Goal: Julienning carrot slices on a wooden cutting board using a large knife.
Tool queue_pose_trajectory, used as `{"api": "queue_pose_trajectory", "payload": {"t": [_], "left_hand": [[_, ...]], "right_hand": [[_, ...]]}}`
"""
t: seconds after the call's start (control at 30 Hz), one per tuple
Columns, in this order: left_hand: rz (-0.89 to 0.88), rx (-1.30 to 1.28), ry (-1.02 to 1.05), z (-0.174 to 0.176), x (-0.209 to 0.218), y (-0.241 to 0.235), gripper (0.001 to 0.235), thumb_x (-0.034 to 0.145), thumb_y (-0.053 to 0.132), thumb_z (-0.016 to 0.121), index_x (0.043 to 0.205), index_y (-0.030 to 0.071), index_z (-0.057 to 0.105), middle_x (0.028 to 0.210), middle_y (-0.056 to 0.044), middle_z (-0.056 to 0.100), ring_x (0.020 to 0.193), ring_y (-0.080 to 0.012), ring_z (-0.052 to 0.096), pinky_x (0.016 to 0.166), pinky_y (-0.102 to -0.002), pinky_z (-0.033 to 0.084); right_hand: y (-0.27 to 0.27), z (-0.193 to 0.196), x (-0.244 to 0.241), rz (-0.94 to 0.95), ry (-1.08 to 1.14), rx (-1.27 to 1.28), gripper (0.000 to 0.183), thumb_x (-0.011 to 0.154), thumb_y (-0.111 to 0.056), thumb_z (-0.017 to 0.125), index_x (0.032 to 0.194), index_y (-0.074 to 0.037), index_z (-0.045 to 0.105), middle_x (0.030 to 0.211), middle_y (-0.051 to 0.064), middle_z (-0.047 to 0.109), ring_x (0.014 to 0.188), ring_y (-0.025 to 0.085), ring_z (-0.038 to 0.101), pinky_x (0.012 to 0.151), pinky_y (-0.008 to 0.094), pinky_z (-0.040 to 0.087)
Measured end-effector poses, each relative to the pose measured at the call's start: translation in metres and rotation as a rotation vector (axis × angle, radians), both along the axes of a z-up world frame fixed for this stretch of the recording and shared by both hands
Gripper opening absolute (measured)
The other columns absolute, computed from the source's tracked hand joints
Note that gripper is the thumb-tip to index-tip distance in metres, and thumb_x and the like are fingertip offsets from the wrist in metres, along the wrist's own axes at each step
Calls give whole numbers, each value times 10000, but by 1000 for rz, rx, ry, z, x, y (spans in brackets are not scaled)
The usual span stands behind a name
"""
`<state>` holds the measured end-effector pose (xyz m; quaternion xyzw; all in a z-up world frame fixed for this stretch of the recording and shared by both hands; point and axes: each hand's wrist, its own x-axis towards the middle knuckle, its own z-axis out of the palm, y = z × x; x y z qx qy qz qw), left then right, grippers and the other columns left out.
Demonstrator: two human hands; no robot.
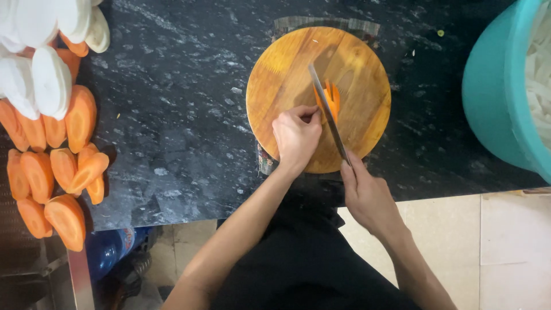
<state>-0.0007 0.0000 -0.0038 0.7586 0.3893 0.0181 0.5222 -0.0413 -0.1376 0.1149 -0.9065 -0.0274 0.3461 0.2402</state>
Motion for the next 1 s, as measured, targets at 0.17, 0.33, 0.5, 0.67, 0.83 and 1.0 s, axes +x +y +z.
{"api": "queue_pose_trajectory", "payload": {"t": [0.17, 0.33, 0.5, 0.67, 0.83, 1.0], "left_hand": [[-10, -16, 6, 2, -4, 1, 163, 806, 284, 720, 931, 248, 818, 856, -40, 793, 936, -329, 749, 843, -462, 605], [-6, -27, 18, -12, 1, 7, 153, 772, 289, 755, 909, 270, 820, 850, -18, 793, 938, -310, 751, 833, -454, 610], [-12, -47, 26, -5, 0, 7, 160, 775, 286, 743, 913, 264, 820, 879, -6, 797, 962, -306, 748, 852, -448, 611], [-11, -34, 10, -9, 1, 4, 143, 778, 281, 749, 902, 263, 819, 879, -30, 794, 961, -326, 743, 844, -462, 610], [-2, -50, 2, -8, 1, 6, 151, 782, 304, 738, 904, 266, 818, 888, -38, 793, 975, -326, 741, 842, -467, 606], [12, -68, 6, -1, 1, 5, 159, 777, 283, 730, 907, 258, 817, 833, -41, 791, 945, -325, 747, 825, -461, 608]], "right_hand": [[-4, -31, 10, 10, -41, 48, 536, 1045, -462, 326, 1524, -264, 461, 1045, 400, 675, 1103, 560, 606, 1023, 612, 442], [-1, -18, 8, -8, -27, 59, 536, 1044, -457, 325, 1519, -254, 469, 1082, 421, 658, 1121, 571, 594, 1044, 619, 430], [-7, -16, 5, -55, -66, 43, 544, 1046, -464, 327, 1508, -231, 498, 1037, 383, 689, 1081, 541, 631, 1002, 597, 463], [1, -4, 1, -35, -71, 76, 531, 1041, -427, 347, 1516, -237, 487, 1026, 387, 687, 1063, 549, 629, 974, 609, 482], [5, 2, -3, -25, -75, 80, 516, 1057, -388, 342, 1498, -176, 506, 977, 378, 703, 1010, 528, 675, 942, 603, 514], [4, 15, -10, 5, -25, -7, 535, 1043, -439, 309, 1537, -289, 449, 953, 328, 734, 1023, 497, 681, 963, 582, 513]]}}
